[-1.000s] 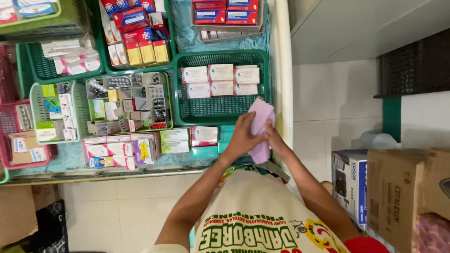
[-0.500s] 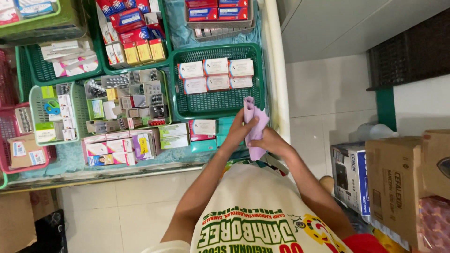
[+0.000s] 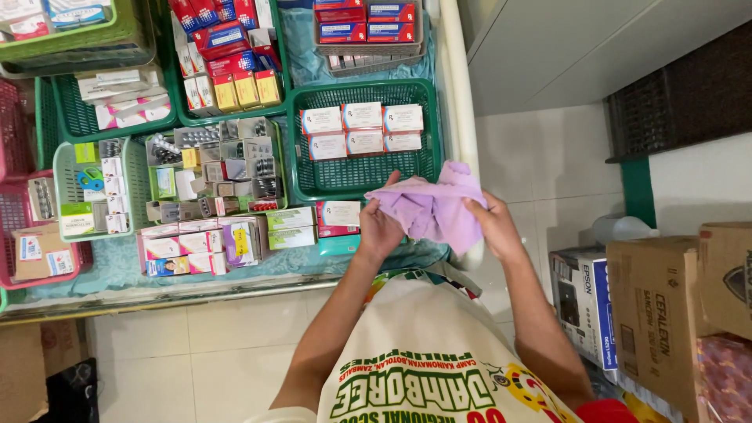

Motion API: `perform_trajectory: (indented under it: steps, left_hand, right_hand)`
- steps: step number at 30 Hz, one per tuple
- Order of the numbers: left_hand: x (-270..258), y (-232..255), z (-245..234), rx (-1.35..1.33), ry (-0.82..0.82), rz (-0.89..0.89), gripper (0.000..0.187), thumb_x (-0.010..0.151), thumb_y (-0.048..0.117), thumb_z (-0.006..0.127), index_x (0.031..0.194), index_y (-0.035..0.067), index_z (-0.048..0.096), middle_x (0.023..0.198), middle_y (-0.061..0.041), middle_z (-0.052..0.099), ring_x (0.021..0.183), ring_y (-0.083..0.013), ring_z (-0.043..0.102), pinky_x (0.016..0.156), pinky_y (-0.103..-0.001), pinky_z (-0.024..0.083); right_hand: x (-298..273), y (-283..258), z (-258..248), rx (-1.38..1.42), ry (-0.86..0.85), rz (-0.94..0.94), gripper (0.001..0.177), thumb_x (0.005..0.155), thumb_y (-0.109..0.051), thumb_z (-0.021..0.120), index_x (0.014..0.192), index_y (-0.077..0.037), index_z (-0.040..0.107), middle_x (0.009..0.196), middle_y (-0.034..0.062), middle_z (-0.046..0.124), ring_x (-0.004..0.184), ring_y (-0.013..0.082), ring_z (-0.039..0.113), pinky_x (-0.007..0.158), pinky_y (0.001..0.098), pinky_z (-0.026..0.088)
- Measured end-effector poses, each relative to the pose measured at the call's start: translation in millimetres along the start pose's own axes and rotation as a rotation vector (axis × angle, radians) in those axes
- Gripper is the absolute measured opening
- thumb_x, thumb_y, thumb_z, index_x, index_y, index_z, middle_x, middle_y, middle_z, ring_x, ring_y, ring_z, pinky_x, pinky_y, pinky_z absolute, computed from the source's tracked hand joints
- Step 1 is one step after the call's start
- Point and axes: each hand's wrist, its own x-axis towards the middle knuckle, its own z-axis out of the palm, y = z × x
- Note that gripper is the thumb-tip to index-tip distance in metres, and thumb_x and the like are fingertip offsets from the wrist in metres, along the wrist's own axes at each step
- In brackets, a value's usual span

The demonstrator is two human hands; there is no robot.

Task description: The person wipes small rectangular boxes with a pink cloth, picking them up from a green basket, cleaning them, and placing them back into the basket. The person handles multiple boxes of different colors, including white, orange, and teal.

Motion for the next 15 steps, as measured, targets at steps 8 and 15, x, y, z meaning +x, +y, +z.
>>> perform_trajectory:
  steps: [8, 15]
  left_hand:
    - [-16.3, 20.5, 54.8, 1.255, 0.218, 0.100, 0.017, 0.101, 0.025, 0.065, 0.100, 0.012, 0.075, 0.072, -0.004, 0.069, 0.066, -0.0162, 0.070, 0.063, -0.034, 0.061]
    - [-27.3, 33.2, 91.4, 1.572, 0.159, 0.134, 0.026, 0.098, 0.038, 0.068, 0.080, 0.022, 0.076, 0.057, 0.004, 0.068, 0.063, -0.0076, 0.068, 0.064, -0.030, 0.054]
  right_hand:
    - [33.9, 36.6, -28.7, -0.097, 0.098, 0.145, 0.020, 0.091, -0.026, 0.077, 0.104, -0.011, 0.076, 0.076, 0.0015, 0.068, 0.062, 0.0100, 0.065, 0.053, 0.0248, 0.052]
    - [29.7, 57.5, -15.2, 0.127, 0.064, 0.200, 0.029, 0.092, -0.029, 0.080, 0.109, -0.007, 0.074, 0.087, 0.0091, 0.074, 0.069, 0.0176, 0.073, 0.061, 0.0318, 0.058]
